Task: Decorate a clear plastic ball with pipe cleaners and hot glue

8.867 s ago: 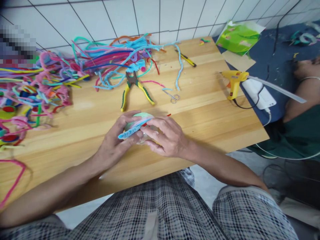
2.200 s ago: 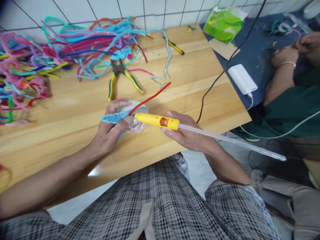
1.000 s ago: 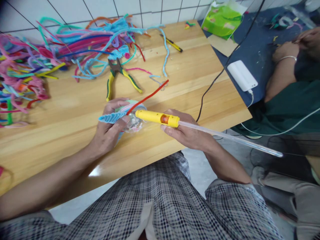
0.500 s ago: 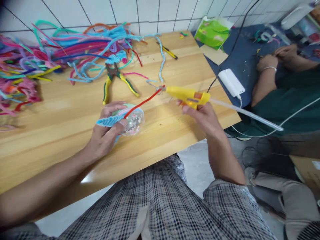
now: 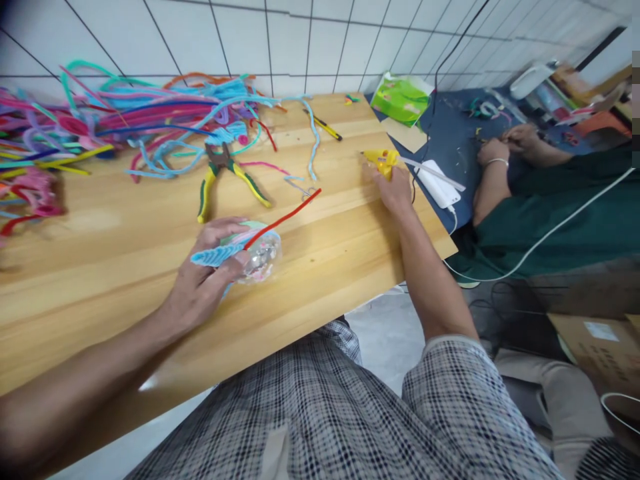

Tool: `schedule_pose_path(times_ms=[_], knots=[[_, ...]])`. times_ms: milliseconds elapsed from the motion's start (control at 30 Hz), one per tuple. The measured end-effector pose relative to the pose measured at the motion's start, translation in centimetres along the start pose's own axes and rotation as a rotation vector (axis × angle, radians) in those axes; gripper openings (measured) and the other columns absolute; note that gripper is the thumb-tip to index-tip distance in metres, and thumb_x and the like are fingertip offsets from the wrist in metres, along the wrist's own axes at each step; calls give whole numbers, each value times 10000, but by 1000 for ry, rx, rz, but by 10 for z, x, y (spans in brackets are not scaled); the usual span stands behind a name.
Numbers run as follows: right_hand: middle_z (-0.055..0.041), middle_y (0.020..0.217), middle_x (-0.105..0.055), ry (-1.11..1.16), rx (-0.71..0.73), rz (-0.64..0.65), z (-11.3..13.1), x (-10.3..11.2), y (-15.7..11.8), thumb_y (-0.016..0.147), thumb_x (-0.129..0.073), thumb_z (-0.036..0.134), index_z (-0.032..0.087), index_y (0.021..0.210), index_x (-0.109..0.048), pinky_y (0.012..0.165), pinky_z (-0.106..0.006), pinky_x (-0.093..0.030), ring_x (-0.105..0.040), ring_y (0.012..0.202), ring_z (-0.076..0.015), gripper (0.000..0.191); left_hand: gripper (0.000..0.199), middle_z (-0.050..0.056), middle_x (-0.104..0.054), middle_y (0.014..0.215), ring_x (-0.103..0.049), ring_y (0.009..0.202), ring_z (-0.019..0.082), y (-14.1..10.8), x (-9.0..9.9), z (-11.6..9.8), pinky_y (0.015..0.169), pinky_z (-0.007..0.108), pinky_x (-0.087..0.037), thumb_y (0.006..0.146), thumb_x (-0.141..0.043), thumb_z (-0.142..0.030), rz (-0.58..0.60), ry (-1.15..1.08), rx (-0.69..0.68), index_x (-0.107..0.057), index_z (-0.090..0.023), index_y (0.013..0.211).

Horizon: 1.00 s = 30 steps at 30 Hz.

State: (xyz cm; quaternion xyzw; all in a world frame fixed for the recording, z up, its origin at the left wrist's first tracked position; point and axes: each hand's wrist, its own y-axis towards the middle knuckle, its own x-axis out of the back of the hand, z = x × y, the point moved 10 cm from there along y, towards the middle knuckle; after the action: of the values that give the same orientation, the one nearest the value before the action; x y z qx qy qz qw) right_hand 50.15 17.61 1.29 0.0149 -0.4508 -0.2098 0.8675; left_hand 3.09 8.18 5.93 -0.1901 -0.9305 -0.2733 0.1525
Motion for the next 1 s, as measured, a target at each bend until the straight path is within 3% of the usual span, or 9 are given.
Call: schedule_pose_path(times_ms=[67,133,233,333,400,500,667,833,1000], knots=[[-165,1153,-754,-134,-138,-137,-4,24,-24,952,-814,387,233,1005,-652,1158,-674,-567,-704,1253,-413,230,358,94,-739,1457,-679,1443,347,0,-1,-1,1227,652,-593,1117,-694,-381,-3,-15,2,-678,-350,1473],[-216,1361,-705,-162,-118,-208,16,39,-57,872,-878,336,193,1213,-669,1245,-749,-480,-663,1348,-448,425,352,92,-739,1443,-677,1447,335,0,-1,-1,1233,647,-588,1125,-688,-384,-14,-35,2,-671,-361,1476],[-185,1454,-692,-75,233,-249,92,46,-114,984,-756,321,265,1391,-677,1198,-706,-544,-683,1323,-402,418,326,103,-733,1444,-683,1435,331,-1,-2,-1,1227,636,-589,1135,-681,-427,-24,-50,1,-678,-357,1454],[-131,1393,-759,52,587,-78,178,24,-165,1024,-747,299,356,1315,-764,1204,-669,-558,-717,1323,-386,297,326,112,-731,1459,-682,1434,334,0,-3,0,1233,632,-580,1139,-674,-466,-17,-45,16,-682,-346,1442],[-94,1374,-793,133,834,47,231,6,-192,1022,-724,221,385,1279,-802,1171,-654,-586,-754,1291,-368,314,320,107,-735,1455,-679,1436,328,0,-3,-1,1236,618,-572,1144,-670,-448,-13,-45,12,-679,-337,1445],[-58,1374,-815,78,1027,114,272,-19,-207,1042,-657,182,401,1305,-801,1113,-607,-631,-765,1316,-332,371,312,100,-742,1436,-681,1430,313,2,-3,-7,1237,579,-569,1149,-664,-403,-6,-54,-25,-670,-318,1450],[-76,1355,-830,140,1174,-33,282,-21,-210,1039,-636,126,329,1370,-748,1050,-513,-654,-788,1287,-287,404,322,114,-735,1451,-661,1457,305,3,-5,-9,1264,566,-546,1165,-626,-380,25,-34,-23,-637,-285,1473],[-65,1273,-857,219,1091,21,275,-27,-197,1056,-716,181,321,1343,-741,1037,-505,-630,-811,1187,-284,320,322,102,-736,1447,-671,1428,293,3,-5,-12,1244,538,-560,1163,-630,-375,41,-19,-27,-633,-285,1473],[-37,1071,-841,318,1047,28,274,-29,-190,1066,-708,153,282,1244,-767,900,-426,-614,-787,979,-234,228,331,109,-715,1465,-662,1432,300,2,-5,-12,1231,540,-567,1155,-641,-349,37,-30,-20,-627,-295,1481]])
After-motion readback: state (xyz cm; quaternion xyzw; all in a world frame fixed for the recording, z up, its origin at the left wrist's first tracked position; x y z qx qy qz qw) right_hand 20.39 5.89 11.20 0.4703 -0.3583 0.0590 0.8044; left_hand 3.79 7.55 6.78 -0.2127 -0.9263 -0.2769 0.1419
